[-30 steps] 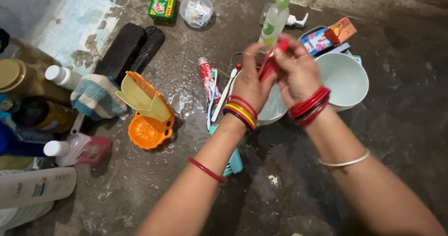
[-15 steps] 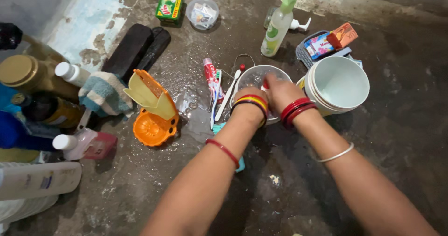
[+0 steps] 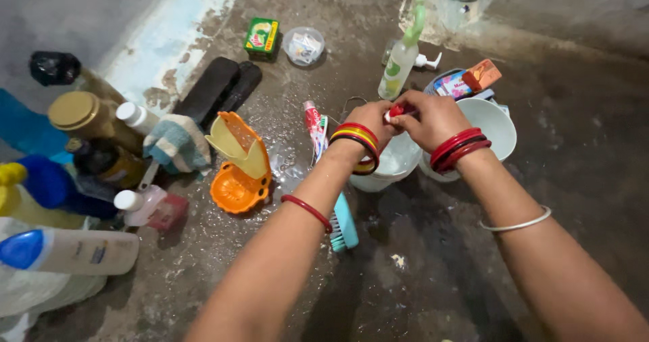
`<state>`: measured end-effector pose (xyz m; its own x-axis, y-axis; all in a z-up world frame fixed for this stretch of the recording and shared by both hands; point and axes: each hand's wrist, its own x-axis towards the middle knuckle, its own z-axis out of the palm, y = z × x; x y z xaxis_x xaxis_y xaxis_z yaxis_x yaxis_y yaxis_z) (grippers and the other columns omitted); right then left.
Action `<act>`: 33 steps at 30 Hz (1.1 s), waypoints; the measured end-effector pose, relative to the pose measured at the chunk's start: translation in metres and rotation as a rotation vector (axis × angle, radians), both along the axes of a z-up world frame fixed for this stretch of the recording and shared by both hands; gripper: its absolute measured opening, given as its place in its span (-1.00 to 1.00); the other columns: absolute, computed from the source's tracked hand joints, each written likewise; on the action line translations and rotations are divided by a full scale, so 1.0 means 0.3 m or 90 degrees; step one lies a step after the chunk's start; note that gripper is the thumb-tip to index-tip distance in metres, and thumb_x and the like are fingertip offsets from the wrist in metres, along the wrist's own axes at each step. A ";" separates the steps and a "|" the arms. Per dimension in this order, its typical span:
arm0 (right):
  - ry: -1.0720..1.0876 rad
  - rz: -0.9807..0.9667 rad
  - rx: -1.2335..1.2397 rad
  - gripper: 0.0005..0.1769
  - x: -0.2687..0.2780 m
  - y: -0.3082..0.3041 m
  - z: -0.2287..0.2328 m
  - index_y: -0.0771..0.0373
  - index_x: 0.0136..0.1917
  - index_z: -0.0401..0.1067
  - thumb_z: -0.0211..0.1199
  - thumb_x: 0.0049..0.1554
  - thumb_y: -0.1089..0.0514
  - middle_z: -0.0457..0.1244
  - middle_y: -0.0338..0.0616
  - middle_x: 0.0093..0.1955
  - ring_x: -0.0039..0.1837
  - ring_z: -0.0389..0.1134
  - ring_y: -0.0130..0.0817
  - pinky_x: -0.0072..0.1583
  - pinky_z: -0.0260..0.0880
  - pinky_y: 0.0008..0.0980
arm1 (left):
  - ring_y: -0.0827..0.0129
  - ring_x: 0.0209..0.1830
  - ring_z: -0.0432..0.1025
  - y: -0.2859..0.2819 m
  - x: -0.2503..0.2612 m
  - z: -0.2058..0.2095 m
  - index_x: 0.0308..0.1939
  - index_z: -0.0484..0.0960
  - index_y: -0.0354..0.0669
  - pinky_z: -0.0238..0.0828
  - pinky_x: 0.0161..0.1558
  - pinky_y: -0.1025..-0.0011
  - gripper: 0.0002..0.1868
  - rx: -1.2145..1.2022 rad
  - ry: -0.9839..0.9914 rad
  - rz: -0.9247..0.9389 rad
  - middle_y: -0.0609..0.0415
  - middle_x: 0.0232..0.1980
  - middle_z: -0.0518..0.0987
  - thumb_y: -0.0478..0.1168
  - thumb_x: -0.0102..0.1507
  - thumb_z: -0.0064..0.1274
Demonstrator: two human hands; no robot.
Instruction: The person washes bathroom items on a wet concrete floor using a brush and water from a bucket. They scrub a plastic toothbrush holder, rinse it, and then wash toothbrushes and a toothpaste tube before placing them back in the holder.
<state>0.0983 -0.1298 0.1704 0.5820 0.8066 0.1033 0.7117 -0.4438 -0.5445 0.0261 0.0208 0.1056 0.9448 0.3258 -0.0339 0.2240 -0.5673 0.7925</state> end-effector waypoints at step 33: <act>-0.077 0.076 0.097 -0.69 -0.474 0.357 0.280 0.32 0.03 0.52 0.35 0.15 0.04 0.45 0.04 -0.14 -0.10 0.53 -0.22 -0.02 0.52 -0.29 | -0.11 0.01 0.53 0.533 -0.858 -0.274 0.15 0.63 0.12 0.47 0.05 0.05 -0.69 0.180 0.087 0.225 -0.23 0.03 0.60 -0.12 0.32 0.10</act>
<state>-0.0438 -0.0228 0.2544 0.4592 0.8387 0.2926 0.8183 -0.2713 -0.5068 -0.2314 0.1808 0.0232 0.7674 0.6410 -0.0145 0.5341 -0.6265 0.5676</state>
